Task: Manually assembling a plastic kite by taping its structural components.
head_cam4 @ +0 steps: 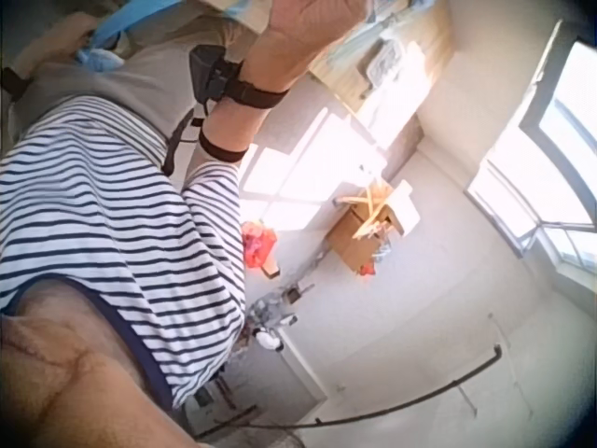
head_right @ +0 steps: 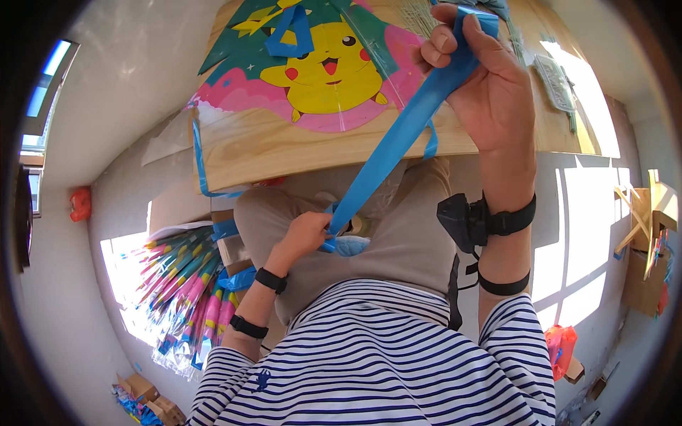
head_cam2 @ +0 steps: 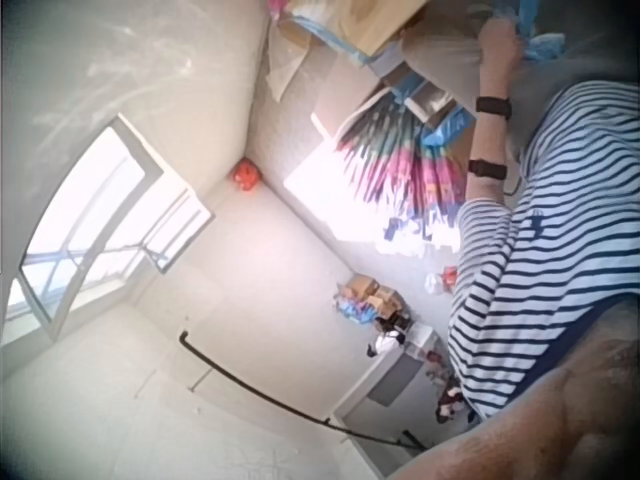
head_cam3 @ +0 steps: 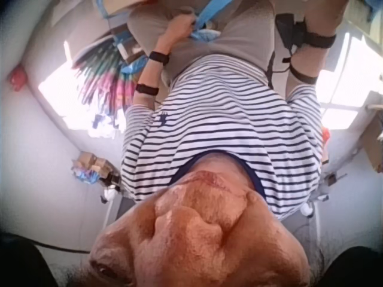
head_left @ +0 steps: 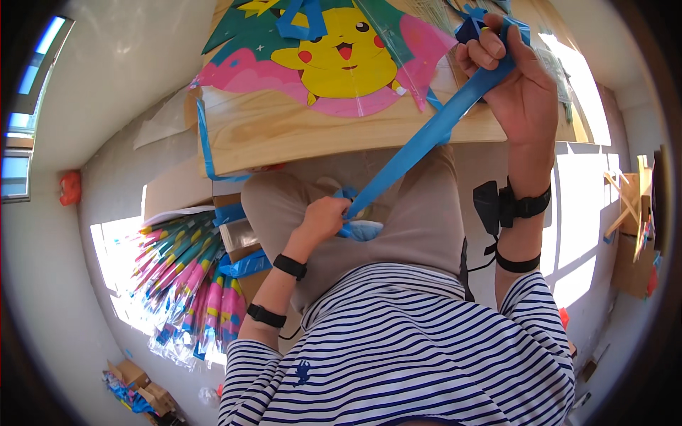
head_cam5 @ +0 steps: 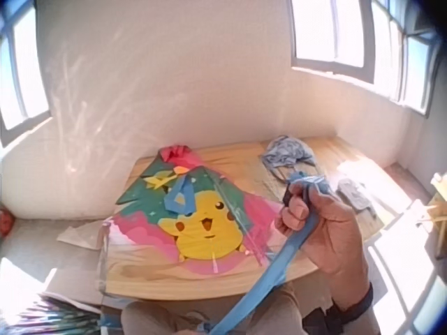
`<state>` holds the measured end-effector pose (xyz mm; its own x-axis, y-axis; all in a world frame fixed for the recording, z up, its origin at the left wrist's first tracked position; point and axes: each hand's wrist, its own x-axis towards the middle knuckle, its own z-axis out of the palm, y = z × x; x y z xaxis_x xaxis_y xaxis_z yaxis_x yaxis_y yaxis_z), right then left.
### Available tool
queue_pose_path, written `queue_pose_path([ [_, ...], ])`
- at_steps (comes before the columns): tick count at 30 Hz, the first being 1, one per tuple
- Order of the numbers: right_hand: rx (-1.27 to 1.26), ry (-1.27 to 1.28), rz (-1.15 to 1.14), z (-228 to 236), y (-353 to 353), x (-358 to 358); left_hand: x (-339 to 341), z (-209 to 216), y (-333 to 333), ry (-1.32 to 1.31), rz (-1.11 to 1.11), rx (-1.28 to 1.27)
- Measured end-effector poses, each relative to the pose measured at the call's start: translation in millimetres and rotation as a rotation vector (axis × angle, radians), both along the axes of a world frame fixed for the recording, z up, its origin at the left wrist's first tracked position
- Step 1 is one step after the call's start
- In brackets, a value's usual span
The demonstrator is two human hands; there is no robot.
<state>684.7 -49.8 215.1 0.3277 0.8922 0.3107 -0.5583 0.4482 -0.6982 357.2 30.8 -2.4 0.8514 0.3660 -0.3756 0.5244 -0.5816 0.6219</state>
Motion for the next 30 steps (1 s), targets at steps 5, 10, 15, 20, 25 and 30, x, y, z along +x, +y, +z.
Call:
queue_pose_path([
  [5,-0.242,-0.295,-0.133,-5.7,-4.8,-22.3,18.4,4.7,23.7,-0.079,0.051,-0.069],
  [10,-0.652,-0.205,0.275,-91.8,0.2,-94.2,47.4,94.5,34.3,-0.535,0.627,-1.096],
  [15,-0.818,-0.034,0.337,-151.3,9.7,-127.7,53.5,66.7,47.1,-0.772,0.789,-1.118],
  [20,-0.879,0.050,0.198,-176.4,10.5,-138.1,76.2,42.5,66.4,-0.683,0.852,-0.671],
  [25,-0.950,0.219,0.154,-199.8,20.0,-133.1,87.1,51.6,56.9,-0.572,0.604,0.379],
  [30,-0.980,0.239,0.090,-223.9,25.5,-140.1,87.3,45.8,37.6,-0.556,0.266,0.525],
])
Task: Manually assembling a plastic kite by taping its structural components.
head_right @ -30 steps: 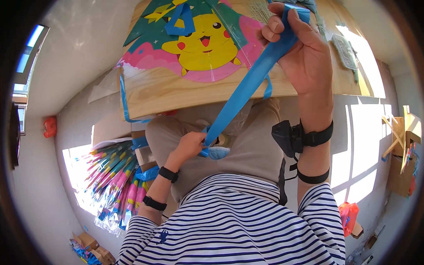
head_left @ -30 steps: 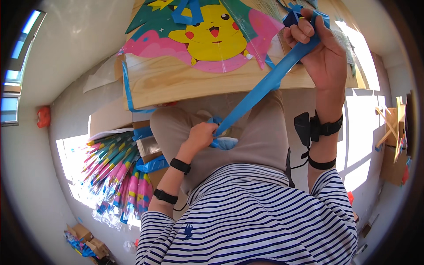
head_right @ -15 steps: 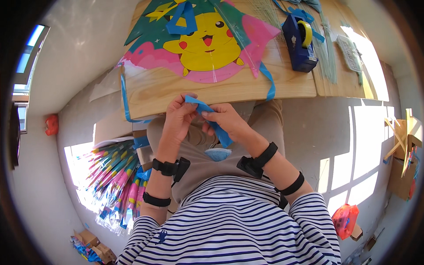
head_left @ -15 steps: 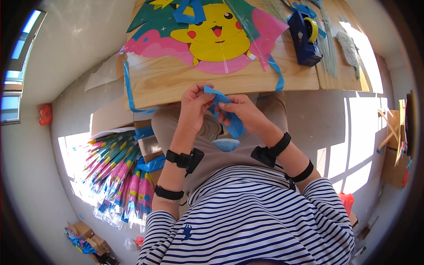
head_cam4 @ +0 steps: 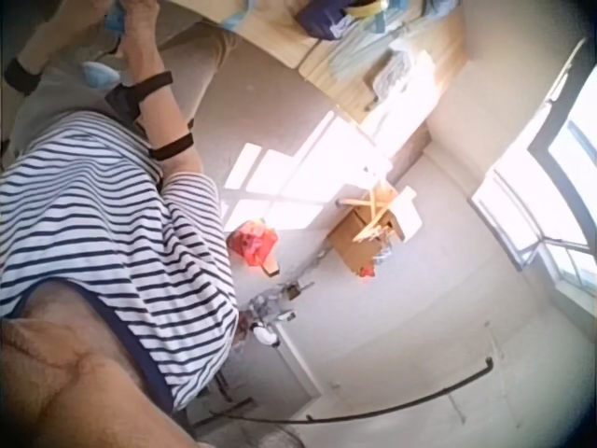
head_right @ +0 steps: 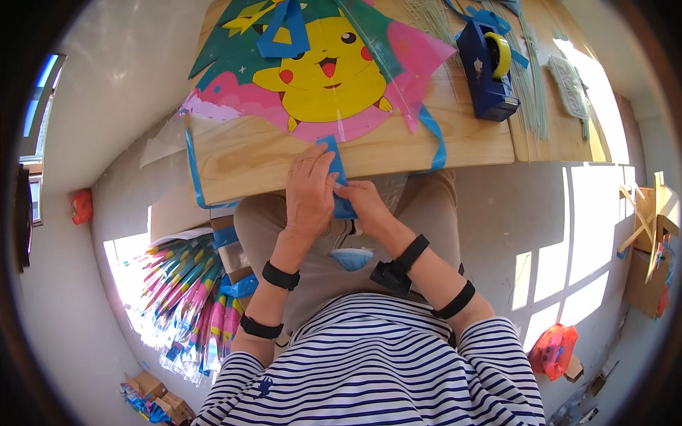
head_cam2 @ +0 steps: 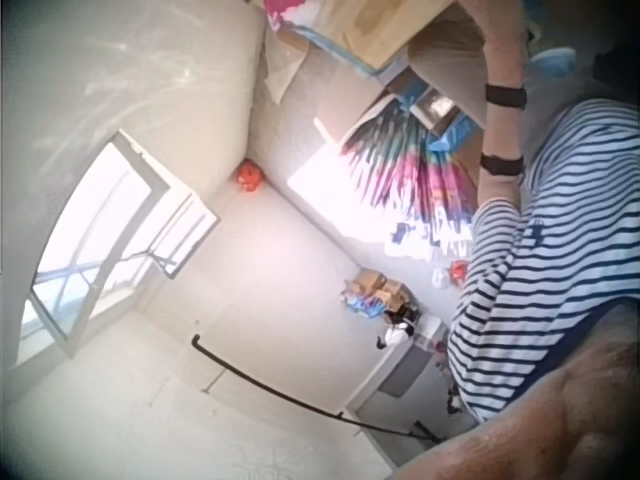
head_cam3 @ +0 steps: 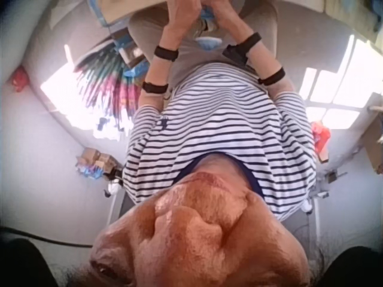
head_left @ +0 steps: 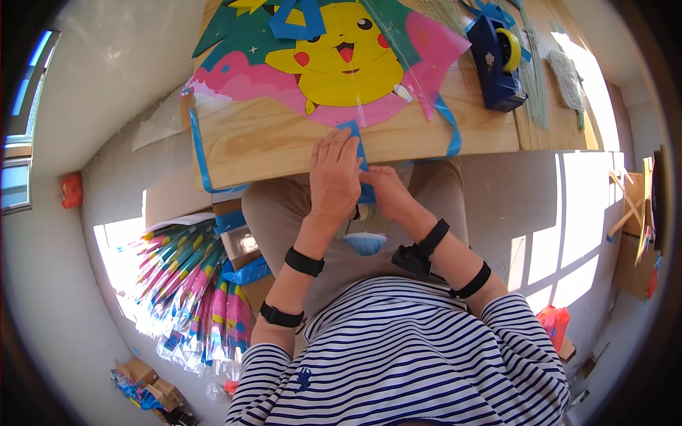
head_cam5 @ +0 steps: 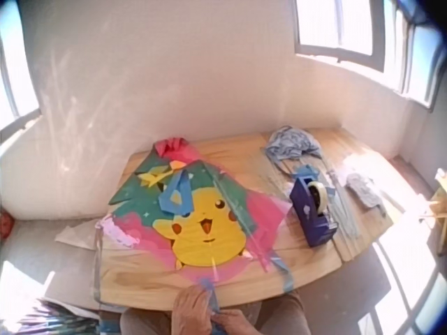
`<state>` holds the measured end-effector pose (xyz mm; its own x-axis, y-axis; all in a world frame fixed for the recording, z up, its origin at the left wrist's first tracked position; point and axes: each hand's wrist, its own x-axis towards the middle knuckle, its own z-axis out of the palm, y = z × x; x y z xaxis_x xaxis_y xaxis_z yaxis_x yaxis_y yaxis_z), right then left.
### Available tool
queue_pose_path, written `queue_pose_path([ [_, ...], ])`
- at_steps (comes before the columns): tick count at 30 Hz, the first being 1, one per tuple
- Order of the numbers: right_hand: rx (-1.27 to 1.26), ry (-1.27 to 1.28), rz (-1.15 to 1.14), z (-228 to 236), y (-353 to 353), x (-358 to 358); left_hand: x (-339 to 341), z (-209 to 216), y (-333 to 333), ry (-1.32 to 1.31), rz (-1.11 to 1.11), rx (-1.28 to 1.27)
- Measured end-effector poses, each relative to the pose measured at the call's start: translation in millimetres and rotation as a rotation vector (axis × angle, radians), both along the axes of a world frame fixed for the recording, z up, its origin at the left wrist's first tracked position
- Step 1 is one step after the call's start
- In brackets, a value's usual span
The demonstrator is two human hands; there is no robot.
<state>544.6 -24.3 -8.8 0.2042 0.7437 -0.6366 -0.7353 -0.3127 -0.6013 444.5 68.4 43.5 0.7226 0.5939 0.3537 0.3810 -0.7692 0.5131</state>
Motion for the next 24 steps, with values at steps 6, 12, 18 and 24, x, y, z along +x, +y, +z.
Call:
queue_pose_path([
  [6,0.042,0.037,-0.039,-14.3,3.4,0.8,6.1,-18.3,0.3,0.093,-0.039,0.021],
  [12,0.015,0.088,-0.016,-19.5,2.3,1.1,9.4,-23.7,1.0,0.121,-0.040,0.026],
  [18,0.027,0.109,-0.054,-16.4,4.9,0.0,13.1,-26.3,1.4,0.138,-0.022,0.035],
  [24,0.024,0.090,-0.033,-10.8,4.8,0.4,15.1,-26.6,1.9,0.145,-0.017,0.044],
])
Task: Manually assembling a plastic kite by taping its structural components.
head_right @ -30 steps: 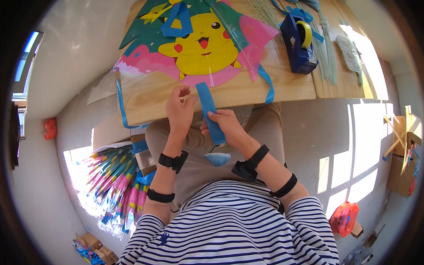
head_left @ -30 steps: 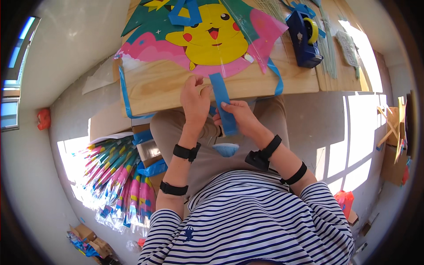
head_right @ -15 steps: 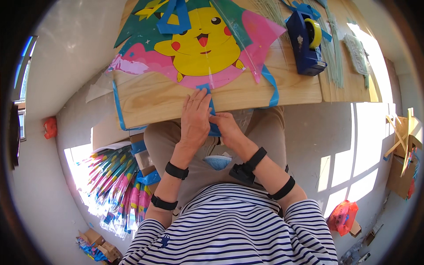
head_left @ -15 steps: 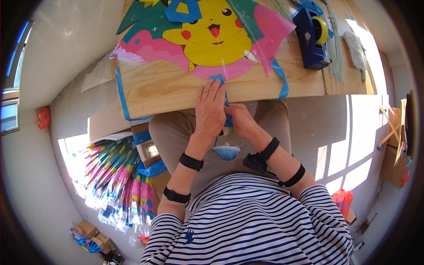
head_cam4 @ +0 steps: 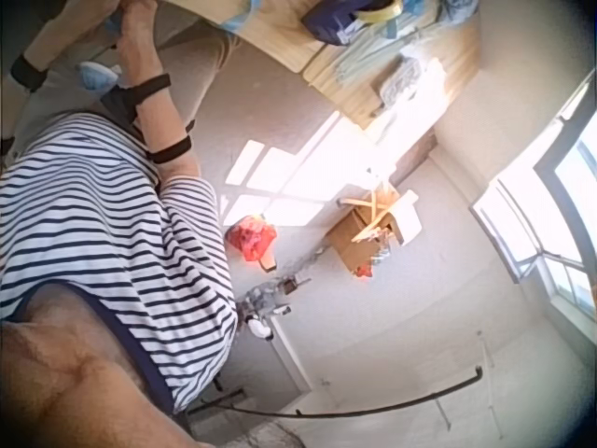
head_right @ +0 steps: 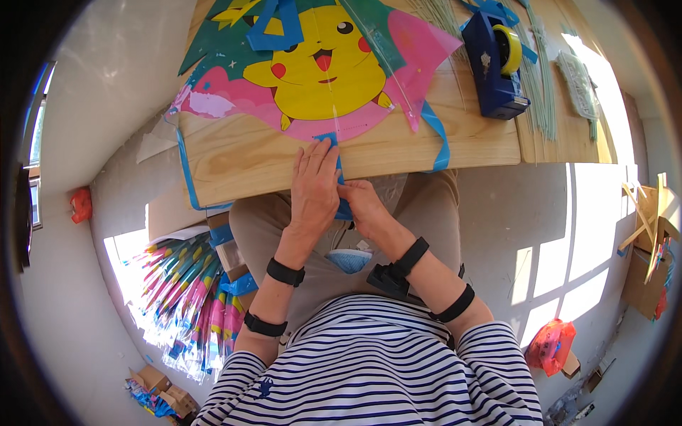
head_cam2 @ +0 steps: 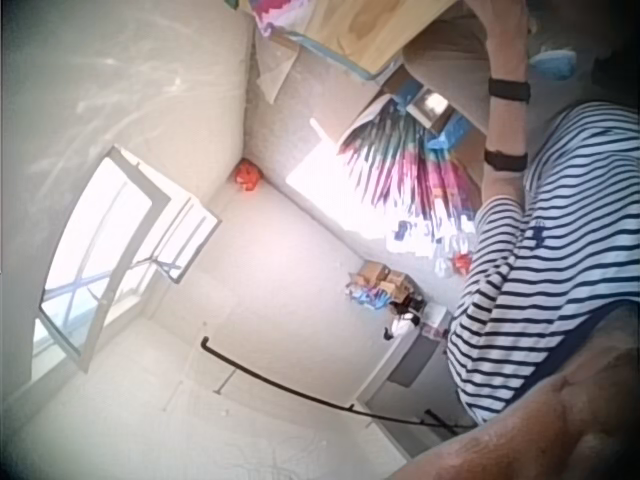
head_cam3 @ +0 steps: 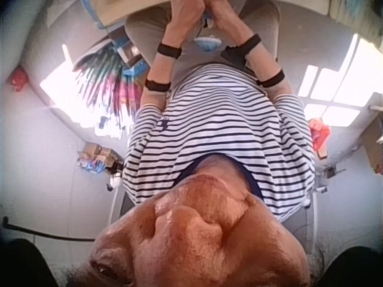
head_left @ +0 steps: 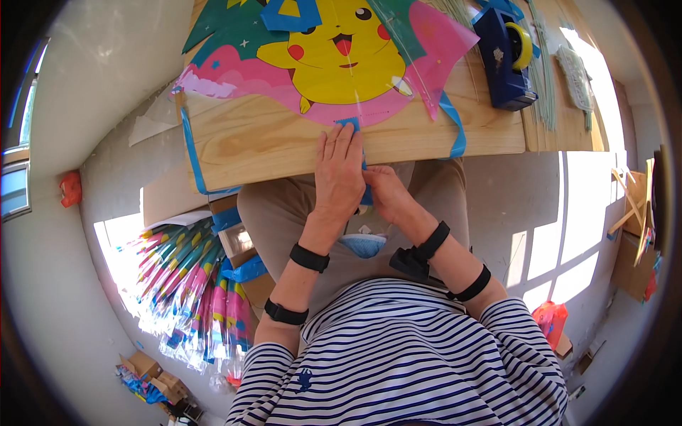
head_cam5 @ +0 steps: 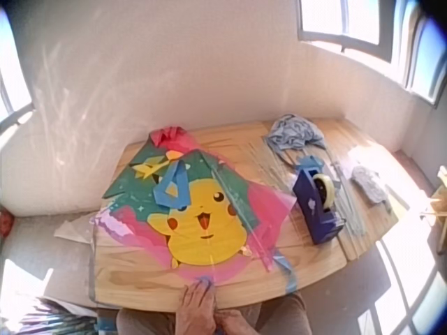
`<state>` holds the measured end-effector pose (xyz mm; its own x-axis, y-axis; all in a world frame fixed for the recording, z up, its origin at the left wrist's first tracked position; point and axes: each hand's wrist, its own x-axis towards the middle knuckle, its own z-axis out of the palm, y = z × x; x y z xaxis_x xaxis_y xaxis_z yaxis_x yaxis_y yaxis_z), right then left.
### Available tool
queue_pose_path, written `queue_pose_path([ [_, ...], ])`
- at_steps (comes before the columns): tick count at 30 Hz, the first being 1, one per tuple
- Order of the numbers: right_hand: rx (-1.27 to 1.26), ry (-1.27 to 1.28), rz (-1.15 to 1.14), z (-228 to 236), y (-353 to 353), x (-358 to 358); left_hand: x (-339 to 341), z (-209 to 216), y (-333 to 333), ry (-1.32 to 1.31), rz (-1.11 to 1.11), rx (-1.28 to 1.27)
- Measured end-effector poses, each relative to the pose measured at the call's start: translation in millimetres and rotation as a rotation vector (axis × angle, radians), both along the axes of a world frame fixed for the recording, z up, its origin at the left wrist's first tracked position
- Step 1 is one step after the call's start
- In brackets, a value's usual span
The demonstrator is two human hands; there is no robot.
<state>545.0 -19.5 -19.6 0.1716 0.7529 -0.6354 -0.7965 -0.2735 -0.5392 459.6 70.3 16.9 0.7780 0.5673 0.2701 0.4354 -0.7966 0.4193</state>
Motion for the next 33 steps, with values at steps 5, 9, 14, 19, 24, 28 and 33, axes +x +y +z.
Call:
queue_pose_path([
  [5,0.022,-0.007,0.004,-2.9,-1.2,0.0,2.9,0.4,0.5,0.017,0.009,0.011],
  [9,-0.232,-0.697,0.396,3.7,-5.7,10.4,4.1,-2.0,1.4,0.054,0.017,0.044],
  [14,-0.050,-1.768,0.285,72.1,-19.5,35.4,2.8,-1.7,-0.5,0.077,0.044,0.085],
  [19,0.079,-2.225,0.264,52.6,22.8,91.1,6.3,-4.3,-1.0,0.064,0.045,0.128],
  [24,0.025,-2.235,0.483,31.4,4.2,105.0,6.5,-3.2,-1.9,0.108,0.063,0.126],
  [28,0.024,-2.204,0.506,34.1,-23.0,99.2,3.4,3.4,-5.2,0.202,0.056,0.107],
  [33,0.006,-2.208,0.498,43.1,-23.5,97.7,-0.9,6.8,-11.1,0.211,0.031,0.106],
])
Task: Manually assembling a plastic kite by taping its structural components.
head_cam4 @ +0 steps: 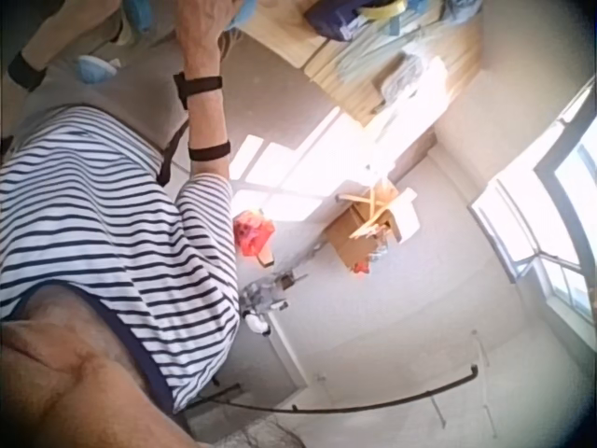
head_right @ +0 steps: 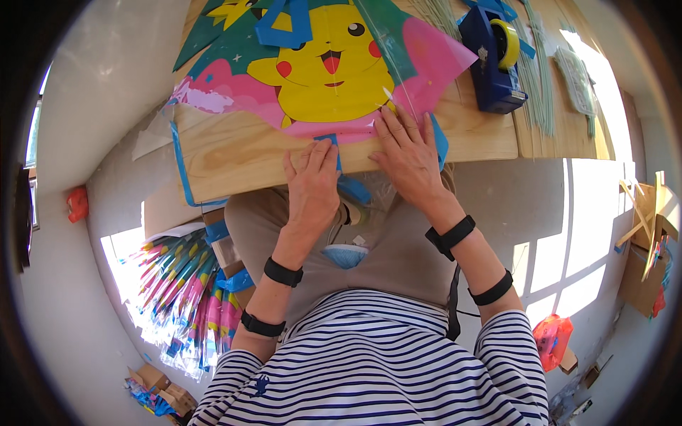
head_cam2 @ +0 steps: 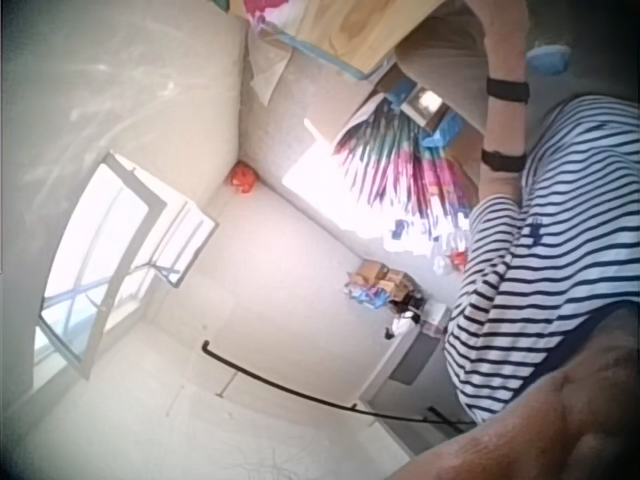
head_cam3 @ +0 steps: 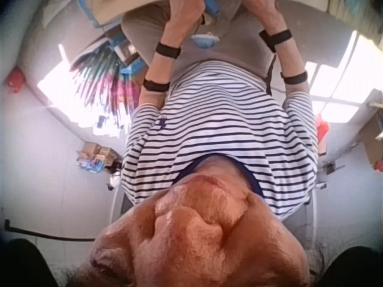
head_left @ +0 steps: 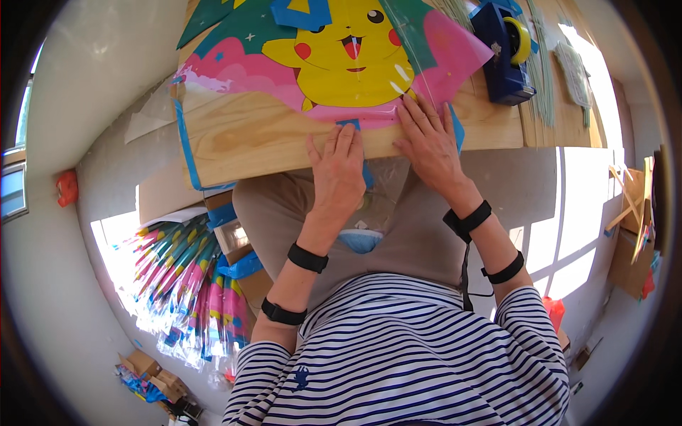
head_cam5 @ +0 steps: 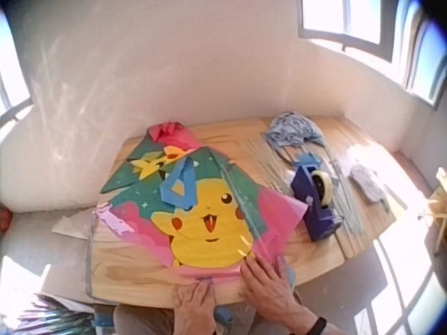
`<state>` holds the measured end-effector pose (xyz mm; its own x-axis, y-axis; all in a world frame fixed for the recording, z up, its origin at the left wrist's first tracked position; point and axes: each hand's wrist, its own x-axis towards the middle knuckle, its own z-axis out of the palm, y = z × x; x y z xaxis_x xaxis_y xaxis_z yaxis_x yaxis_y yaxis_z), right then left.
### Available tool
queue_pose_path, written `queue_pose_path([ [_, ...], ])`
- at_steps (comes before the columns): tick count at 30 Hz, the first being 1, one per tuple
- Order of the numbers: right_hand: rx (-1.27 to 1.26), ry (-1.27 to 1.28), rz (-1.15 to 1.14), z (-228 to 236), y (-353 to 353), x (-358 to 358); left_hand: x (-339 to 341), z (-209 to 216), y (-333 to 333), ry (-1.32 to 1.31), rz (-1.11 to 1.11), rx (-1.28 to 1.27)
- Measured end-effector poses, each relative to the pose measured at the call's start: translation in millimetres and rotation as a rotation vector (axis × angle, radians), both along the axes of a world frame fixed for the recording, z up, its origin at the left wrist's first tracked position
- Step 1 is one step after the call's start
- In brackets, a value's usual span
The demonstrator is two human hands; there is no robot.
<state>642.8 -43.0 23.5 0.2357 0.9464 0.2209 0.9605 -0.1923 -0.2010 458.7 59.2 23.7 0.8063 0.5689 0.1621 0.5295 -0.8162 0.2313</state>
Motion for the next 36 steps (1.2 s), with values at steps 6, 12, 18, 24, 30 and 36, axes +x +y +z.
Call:
queue_pose_path([
  [6,0.025,0.007,0.128,-2.7,23.0,-21.4,-0.4,-1.3,0.4,-0.022,-0.011,0.003],
  [12,0.011,0.067,0.169,-8.6,26.0,-18.0,-7.4,-1.3,4.9,-0.031,-0.078,0.008],
  [18,0.006,0.093,0.191,-7.7,24.5,-12.6,-8.8,0.9,11.6,-0.033,-0.121,0.013],
  [24,0.008,0.122,0.198,-9.6,24.0,-11.2,-10.7,5.4,15.0,-0.025,-0.152,0.001],
  [30,0.015,0.119,0.199,-9.8,23.7,-10.5,-11.5,5.3,13.4,-0.011,-0.151,0.001],
  [36,0.021,0.128,0.202,-9.3,23.6,-10.4,-9.8,6.2,12.8,-0.018,-0.136,-0.011],
])
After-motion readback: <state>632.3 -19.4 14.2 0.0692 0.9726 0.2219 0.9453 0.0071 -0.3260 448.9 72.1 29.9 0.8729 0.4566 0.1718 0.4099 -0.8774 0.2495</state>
